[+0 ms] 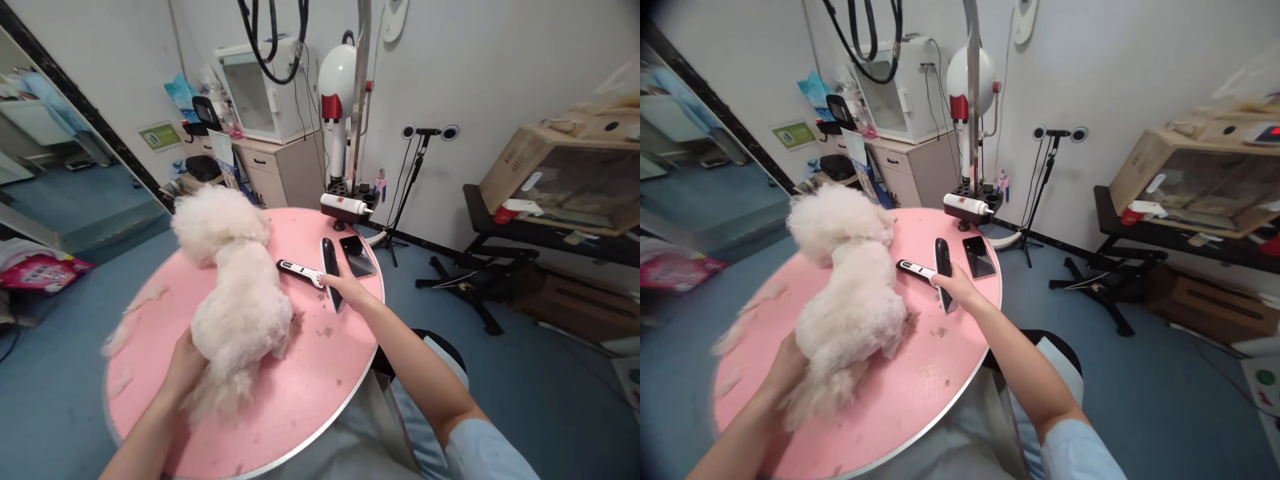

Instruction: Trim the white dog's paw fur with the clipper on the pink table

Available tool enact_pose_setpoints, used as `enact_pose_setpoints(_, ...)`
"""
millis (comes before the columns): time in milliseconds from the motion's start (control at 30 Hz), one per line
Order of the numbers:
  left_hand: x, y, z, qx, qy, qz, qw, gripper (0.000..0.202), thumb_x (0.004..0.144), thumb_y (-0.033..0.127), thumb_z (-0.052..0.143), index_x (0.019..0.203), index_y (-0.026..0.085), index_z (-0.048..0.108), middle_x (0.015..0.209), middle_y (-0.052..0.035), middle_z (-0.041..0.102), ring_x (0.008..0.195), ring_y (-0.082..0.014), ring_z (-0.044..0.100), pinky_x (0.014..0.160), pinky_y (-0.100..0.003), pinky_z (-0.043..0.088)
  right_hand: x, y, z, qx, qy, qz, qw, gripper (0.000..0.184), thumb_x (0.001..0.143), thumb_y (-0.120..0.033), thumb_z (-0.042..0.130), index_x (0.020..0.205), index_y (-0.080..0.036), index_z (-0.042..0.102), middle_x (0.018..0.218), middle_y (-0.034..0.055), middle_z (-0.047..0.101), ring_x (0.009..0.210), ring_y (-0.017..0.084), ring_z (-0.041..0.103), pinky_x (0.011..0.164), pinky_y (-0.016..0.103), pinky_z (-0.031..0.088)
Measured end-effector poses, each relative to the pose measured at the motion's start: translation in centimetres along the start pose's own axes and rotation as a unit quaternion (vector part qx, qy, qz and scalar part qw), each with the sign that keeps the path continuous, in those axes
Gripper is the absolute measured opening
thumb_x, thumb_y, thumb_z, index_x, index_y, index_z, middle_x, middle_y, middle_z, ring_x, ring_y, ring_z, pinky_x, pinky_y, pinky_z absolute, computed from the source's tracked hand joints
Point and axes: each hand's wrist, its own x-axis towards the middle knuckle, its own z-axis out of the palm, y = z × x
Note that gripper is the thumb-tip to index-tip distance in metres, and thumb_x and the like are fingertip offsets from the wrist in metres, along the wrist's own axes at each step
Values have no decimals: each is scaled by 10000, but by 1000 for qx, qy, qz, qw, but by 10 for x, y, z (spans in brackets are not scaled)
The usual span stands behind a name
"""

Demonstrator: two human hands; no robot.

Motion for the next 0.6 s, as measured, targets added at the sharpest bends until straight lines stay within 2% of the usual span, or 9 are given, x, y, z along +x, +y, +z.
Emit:
enact_pose_setpoints(133,4,14,-27,88,-128,69,985,646,431,312,859,1059,305,707,1259,-135,636,1294,-425,484,1135,-515,377,-23,-6,-8,37,-29,18,999,302,733,-435,641,866,-198,510,709,-18,577,567,119,557,525,254,466)
enact_pose_setpoints(200,-1,36,-28,102,-107,104,984,715,446,338,870,1137,339,686,1388,-85,554,1394,-410,359,1216,-496,233,-34,-14,4,67,-84,22,994,331,753,-448,624,926,-197,495,700,-26,565,523,111,548,490,252,465)
enact_pose_setpoints(300,-8,75,3,22,-219,103,970,798,571,406,829,1321,322,567,1488,-59,456,1422,-375,324,1218,-508,175,-45,-32,35,60,-212,30,975,414,784,-429,619,1097,-236,427,760,-34,591,522,119,579,469,255,486)
enact_pose_setpoints(367,-10,97,36,-96,-288,60,951,651,613,482,798,1185,205,657,1327,-144,599,1304,-411,467,1123,-543,343,-45,-40,54,-9,-271,-9,962,379,827,-452,580,1113,-252,430,865,-6,622,601,132,621,518,272,525)
enact_pose_setpoints(433,-11,110,64,-220,-264,13,939,481,684,534,731,993,166,698,1088,-136,698,1110,-354,612,953,-469,507,-35,-39,63,-150,-224,-80,960,263,909,-455,454,1028,-226,502,971,38,639,744,152,648,628,291,547)
enact_pose_setpoints(500,-12,115,79,-316,-194,-31,928,410,669,527,750,839,161,678,864,-69,700,876,-255,672,794,-363,564,-16,-30,63,-322,-104,-126,932,287,951,-415,372,956,-190,551,1031,84,642,907,194,634,771,330,523)
enact_pose_setpoints(533,-12,115,83,-352,-166,-58,919,407,647,524,770,792,160,660,793,-41,679,788,-215,666,736,-327,568,-6,-23,60,-380,-56,-126,915,264,934,-389,433,981,-166,565,1050,117,638,969,227,612,827,360,494)
enact_pose_setpoints(567,-11,115,84,-379,-149,-86,909,417,627,525,785,772,160,647,756,-24,662,735,-188,655,701,-305,567,4,-15,56,-506,-7,-126,854,297,903,-412,491,1052,-165,559,1084,126,633,991,240,600,834,363,479)
enact_pose_setpoints(600,-11,114,84,-400,-140,-113,899,433,606,529,800,766,160,639,741,-16,653,709,-173,648,680,-291,566,13,-8,52,-549,5,-115,828,347,855,-399,568,1086,-141,567,1085,157,634,978,267,598,819,378,468)
